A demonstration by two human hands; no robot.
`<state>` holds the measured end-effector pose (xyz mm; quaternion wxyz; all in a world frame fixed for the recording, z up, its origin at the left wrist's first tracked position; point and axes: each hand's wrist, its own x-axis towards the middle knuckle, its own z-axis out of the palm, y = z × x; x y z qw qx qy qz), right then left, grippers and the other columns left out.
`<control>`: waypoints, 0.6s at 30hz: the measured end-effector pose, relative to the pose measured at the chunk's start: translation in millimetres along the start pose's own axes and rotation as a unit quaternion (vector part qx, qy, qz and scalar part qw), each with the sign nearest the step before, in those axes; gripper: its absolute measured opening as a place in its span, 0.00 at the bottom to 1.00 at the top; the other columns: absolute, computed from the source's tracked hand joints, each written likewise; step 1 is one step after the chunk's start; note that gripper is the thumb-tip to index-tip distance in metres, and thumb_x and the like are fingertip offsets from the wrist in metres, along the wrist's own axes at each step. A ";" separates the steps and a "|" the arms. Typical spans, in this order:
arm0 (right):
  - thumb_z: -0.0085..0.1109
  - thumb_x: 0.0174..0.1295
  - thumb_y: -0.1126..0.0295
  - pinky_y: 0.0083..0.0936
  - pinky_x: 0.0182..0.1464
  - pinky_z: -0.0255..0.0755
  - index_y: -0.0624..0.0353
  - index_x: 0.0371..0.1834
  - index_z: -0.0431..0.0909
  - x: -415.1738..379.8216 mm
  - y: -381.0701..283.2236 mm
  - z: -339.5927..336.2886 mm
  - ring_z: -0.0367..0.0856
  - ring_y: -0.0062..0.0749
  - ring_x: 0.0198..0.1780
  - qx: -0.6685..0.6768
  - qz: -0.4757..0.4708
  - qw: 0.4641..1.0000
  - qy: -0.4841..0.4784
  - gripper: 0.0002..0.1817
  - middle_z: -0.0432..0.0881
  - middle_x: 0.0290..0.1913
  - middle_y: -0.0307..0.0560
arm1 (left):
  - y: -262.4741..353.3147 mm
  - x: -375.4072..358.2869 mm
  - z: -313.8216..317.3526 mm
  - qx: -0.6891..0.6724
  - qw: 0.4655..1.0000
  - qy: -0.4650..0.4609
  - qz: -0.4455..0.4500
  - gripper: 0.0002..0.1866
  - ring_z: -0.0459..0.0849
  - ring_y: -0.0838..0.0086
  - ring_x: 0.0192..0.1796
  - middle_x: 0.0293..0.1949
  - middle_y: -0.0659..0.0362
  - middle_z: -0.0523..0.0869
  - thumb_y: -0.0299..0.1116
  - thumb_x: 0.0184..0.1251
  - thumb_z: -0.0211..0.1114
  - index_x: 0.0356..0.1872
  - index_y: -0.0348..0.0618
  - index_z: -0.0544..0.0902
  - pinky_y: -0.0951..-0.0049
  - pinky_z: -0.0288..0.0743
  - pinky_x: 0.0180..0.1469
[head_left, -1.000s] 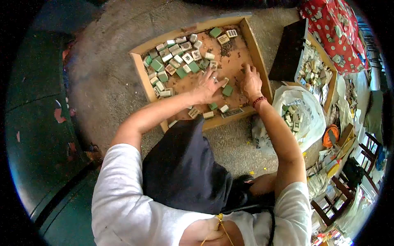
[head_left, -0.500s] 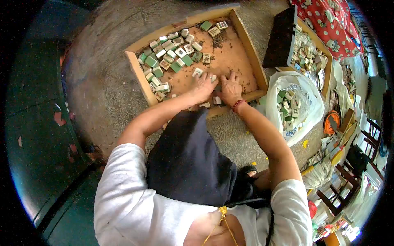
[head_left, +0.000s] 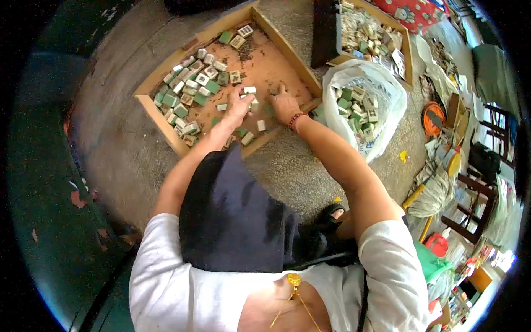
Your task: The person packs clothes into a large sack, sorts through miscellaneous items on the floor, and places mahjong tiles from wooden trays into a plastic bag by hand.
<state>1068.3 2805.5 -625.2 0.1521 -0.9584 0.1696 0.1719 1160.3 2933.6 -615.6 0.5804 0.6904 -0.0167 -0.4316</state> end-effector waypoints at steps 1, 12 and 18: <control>0.53 0.46 0.76 0.33 0.43 0.73 0.57 0.39 0.76 -1.5 0.2 -7.5 0.71 0.52 0.48 -0.013 0.009 1.000 -0.021 0.14 0.61 0.53 0.64 | 10.6 -3.4 4.8 -0.002 1.000 -0.003 0.021 0.16 0.76 0.77 0.26 0.39 0.59 0.74 0.27 0.55 0.55 0.47 0.44 0.70 0.78 0.68 0.15; 0.58 0.43 0.71 0.34 0.47 0.67 0.60 0.33 0.76 -37.2 28.6 -86.0 0.73 0.46 0.44 0.080 -0.234 0.966 0.069 0.12 0.76 0.36 0.53 | 183.8 -52.6 109.6 0.012 0.951 -0.238 0.196 0.16 0.76 0.80 0.30 0.31 0.62 0.76 0.26 0.53 0.57 0.45 0.45 0.73 0.81 0.68 0.19; 0.70 0.32 0.66 0.31 0.45 0.66 0.57 0.41 0.76 -138.3 100.6 -194.2 0.72 0.43 0.42 0.133 -0.136 0.982 0.013 0.26 0.75 0.37 0.54 | 181.8 -41.2 160.7 0.090 0.940 -0.221 0.243 0.16 0.79 0.75 0.30 0.36 0.56 0.78 0.28 0.56 0.56 0.47 0.42 0.70 0.79 0.73 0.19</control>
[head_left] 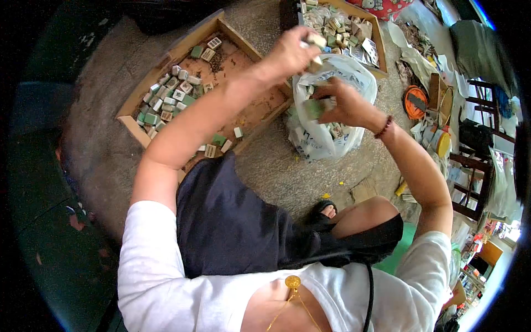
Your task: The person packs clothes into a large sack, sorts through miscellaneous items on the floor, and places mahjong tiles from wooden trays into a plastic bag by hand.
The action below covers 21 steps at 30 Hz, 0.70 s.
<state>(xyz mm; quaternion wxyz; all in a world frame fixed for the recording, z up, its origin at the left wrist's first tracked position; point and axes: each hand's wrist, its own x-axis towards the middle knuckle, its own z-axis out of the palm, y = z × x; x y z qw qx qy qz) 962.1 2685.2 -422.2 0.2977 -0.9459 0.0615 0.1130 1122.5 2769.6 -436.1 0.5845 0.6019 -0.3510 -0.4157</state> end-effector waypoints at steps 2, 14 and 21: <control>0.71 0.32 0.66 0.31 0.45 0.66 0.56 0.41 0.77 -19.0 18.0 -8.9 0.72 0.43 0.42 0.037 0.133 0.990 -0.039 0.27 0.75 0.39 0.54 | -19.5 4.5 25.6 0.048 0.992 -0.089 -0.079 0.21 0.79 0.68 0.37 0.46 0.50 0.74 0.33 0.58 0.56 0.52 0.40 0.66 0.79 0.75 0.20; 0.59 0.51 0.69 0.25 0.36 0.70 0.67 0.34 0.76 122.6 -16.4 9.3 0.77 0.31 0.31 0.059 0.003 0.995 -0.080 0.12 0.79 0.29 0.55 | -149.2 -21.2 -143.9 0.478 0.854 0.156 -0.130 0.26 0.63 0.50 0.58 0.56 0.40 0.63 0.39 0.59 0.53 0.57 0.37 0.63 0.55 0.58 0.60; 0.61 0.48 0.63 0.38 0.49 0.69 0.54 0.54 0.68 288.0 -10.0 114.2 0.67 0.52 0.53 -0.129 0.019 0.991 0.037 0.28 0.65 0.56 0.58 | -203.2 -89.6 -263.1 0.594 0.776 0.184 -0.106 0.28 0.49 0.47 0.65 0.64 0.49 0.51 0.52 0.60 0.50 0.60 0.53 0.64 0.40 0.44 0.61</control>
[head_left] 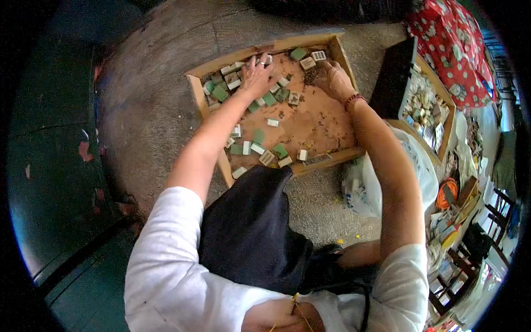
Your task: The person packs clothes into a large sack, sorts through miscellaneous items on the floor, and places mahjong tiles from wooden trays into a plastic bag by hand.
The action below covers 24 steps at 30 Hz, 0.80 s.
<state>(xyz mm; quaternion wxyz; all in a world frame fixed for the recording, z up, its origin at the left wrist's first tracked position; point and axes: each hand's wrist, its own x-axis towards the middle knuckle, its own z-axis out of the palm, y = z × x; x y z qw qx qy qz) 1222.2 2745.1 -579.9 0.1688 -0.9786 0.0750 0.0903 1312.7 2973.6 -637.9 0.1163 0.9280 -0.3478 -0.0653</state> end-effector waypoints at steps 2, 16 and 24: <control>0.61 0.48 0.62 0.38 0.51 0.68 0.52 0.57 0.64 21.3 -11.4 5.7 0.63 0.53 0.56 -0.016 0.001 1.000 0.015 0.30 0.61 0.59 0.56 | 4.6 -0.1 -5.5 -0.034 0.996 -0.054 -0.059 0.24 0.44 0.47 0.66 0.66 0.52 0.47 0.50 0.59 0.52 0.55 0.55 0.70 0.38 0.43 0.60; 0.59 0.48 0.70 0.37 0.42 0.74 0.51 0.61 0.55 58.2 -44.2 43.5 0.67 0.54 0.51 -0.197 -0.045 0.979 -0.030 0.35 0.67 0.46 0.58 | 33.0 -57.4 22.6 -0.038 0.998 -0.041 0.027 0.18 0.60 0.48 0.58 0.52 0.42 0.65 0.43 0.53 0.58 0.43 0.47 0.74 0.41 0.53 0.55; 0.66 0.41 0.61 0.40 0.42 0.72 0.58 0.54 0.61 -24.7 -28.2 42.2 0.69 0.55 0.49 -0.036 -0.057 0.996 -0.063 0.36 0.67 0.48 0.60 | 36.4 -102.7 -23.0 -0.133 0.988 -0.071 0.035 0.36 0.55 0.47 0.61 0.56 0.42 0.61 0.56 0.47 0.63 0.58 0.54 0.64 0.43 0.56 0.57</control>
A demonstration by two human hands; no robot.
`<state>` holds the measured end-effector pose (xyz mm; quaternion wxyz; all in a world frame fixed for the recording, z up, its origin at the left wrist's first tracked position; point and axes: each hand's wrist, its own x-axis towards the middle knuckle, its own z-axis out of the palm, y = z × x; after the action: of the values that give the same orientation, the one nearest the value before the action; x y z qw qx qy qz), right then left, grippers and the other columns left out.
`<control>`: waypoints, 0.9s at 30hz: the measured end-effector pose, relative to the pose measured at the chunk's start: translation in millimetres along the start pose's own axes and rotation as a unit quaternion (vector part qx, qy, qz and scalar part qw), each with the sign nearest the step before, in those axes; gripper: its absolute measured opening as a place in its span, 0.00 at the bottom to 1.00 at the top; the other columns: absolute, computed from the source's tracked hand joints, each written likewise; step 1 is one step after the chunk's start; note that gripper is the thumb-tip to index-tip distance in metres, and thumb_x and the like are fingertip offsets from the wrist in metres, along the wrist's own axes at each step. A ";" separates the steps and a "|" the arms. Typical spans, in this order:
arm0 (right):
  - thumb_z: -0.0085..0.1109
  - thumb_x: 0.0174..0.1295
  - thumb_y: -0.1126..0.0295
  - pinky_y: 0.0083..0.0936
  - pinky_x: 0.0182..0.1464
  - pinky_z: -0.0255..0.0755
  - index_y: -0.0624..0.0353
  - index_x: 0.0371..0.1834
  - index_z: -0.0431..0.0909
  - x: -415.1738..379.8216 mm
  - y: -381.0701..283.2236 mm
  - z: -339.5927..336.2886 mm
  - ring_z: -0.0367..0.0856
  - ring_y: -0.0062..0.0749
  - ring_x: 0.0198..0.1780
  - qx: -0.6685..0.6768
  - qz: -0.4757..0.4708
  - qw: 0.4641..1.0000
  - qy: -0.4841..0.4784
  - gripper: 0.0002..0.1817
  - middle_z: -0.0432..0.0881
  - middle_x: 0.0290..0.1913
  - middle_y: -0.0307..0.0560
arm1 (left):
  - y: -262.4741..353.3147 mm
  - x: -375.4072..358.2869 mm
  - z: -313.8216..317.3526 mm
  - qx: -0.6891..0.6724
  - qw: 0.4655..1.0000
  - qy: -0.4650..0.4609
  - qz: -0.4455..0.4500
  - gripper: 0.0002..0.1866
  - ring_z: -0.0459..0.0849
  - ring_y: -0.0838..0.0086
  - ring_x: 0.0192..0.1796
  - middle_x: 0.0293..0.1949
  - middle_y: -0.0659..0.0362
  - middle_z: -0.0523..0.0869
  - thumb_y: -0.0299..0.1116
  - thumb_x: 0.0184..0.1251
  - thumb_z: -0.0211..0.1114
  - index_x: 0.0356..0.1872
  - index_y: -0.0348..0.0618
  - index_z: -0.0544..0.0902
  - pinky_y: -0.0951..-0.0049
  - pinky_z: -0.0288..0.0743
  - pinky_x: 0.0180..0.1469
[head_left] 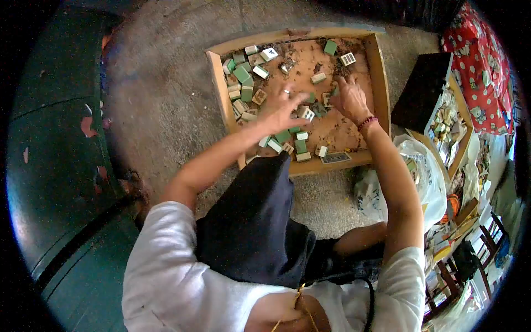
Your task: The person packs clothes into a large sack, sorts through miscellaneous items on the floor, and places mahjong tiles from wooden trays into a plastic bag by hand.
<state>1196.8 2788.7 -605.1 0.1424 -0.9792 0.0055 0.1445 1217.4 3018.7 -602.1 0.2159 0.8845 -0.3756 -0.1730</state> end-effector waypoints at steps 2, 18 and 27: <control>0.66 0.41 0.58 0.39 0.42 0.72 0.57 0.57 0.57 -15.0 3.2 15.5 0.70 0.54 0.48 0.017 0.003 0.999 -0.041 0.40 0.67 0.50 0.61 | -14.4 -8.4 -7.9 0.063 0.995 -0.020 -0.077 0.55 0.54 0.48 0.61 0.58 0.42 0.60 0.65 0.32 0.67 0.64 0.55 0.51 0.38 0.54 0.57; 0.69 0.32 0.53 0.39 0.55 0.64 0.56 0.60 0.55 -49.7 -49.8 52.7 0.65 0.62 0.53 0.282 0.092 0.950 -0.098 0.49 0.63 0.49 0.73 | -26.9 -24.8 -2.8 0.016 0.980 -0.182 -0.076 0.50 0.54 0.42 0.61 0.57 0.38 0.58 0.44 0.29 0.72 0.60 0.47 0.55 0.47 0.46 0.62; 0.74 0.28 0.58 0.33 0.35 0.77 0.54 0.62 0.51 -60.9 -92.0 55.1 0.67 0.54 0.53 0.461 0.161 0.861 -0.142 0.54 0.62 0.52 0.67 | -15.8 -24.6 0.4 0.024 0.976 -0.202 -0.076 0.55 0.49 0.37 0.61 0.60 0.40 0.55 0.50 0.25 0.76 0.62 0.56 0.54 0.49 0.51 0.62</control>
<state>1127.6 2890.6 -612.8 0.5512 -0.7562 0.2089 0.2841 1210.3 3046.7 -607.0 0.1008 0.8624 -0.3467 -0.3549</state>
